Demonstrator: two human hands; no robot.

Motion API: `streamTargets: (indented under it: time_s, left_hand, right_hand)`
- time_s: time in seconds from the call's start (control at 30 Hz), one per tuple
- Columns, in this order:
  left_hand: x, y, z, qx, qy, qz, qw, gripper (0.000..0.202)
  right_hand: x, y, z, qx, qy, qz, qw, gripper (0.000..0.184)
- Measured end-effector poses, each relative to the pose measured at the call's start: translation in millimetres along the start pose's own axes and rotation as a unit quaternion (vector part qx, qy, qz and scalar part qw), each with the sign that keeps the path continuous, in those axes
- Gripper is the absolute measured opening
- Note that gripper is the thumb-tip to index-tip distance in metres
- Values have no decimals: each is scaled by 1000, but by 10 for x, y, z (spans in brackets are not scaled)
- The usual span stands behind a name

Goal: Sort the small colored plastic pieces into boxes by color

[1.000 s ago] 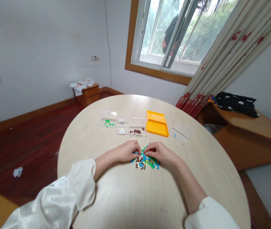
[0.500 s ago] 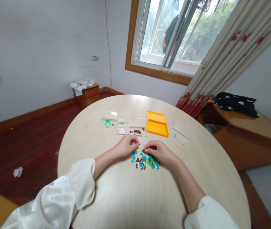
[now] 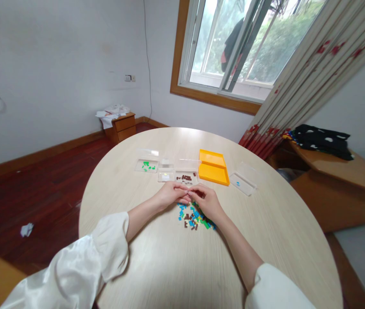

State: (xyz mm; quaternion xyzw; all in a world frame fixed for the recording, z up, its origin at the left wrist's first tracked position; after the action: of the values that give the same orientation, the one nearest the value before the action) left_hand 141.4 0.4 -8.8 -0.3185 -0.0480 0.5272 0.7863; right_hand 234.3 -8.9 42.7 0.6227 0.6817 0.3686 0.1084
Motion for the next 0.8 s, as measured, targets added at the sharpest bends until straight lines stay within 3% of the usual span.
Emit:
streamTargets:
  time_s: [0.37,0.6,0.7,0.8]
  left_hand:
    - [-25,32,43,2,-14,29,999,7]
    - [-36,-14,88,10,-35,2,999,11]
    - [-39,-14,132,9,-43,16,999,9]
    - [-25,29,164,17,-46,43,998,6]
  right_hand:
    - [0,14,-57,-3,37,17,999,13]
    - [-5,-13,-5,-1,-9,5,1000,16]
    - [23,52,-36,-20,4,35,999,17]
    - [80,210,-15,-58,10,113,992,18]
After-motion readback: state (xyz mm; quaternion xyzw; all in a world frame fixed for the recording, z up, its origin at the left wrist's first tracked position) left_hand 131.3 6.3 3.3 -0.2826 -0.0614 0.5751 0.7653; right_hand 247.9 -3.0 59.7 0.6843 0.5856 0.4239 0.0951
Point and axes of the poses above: each hand's wrist, its own x-axis towards the middle knuckle, its own y-axis out of the back of the hand, z = x × y, the point moved 10 cm from there along x, towards the middle knuckle, and after that the axes turned 12 degrees about -x, right-handed, at the moved point
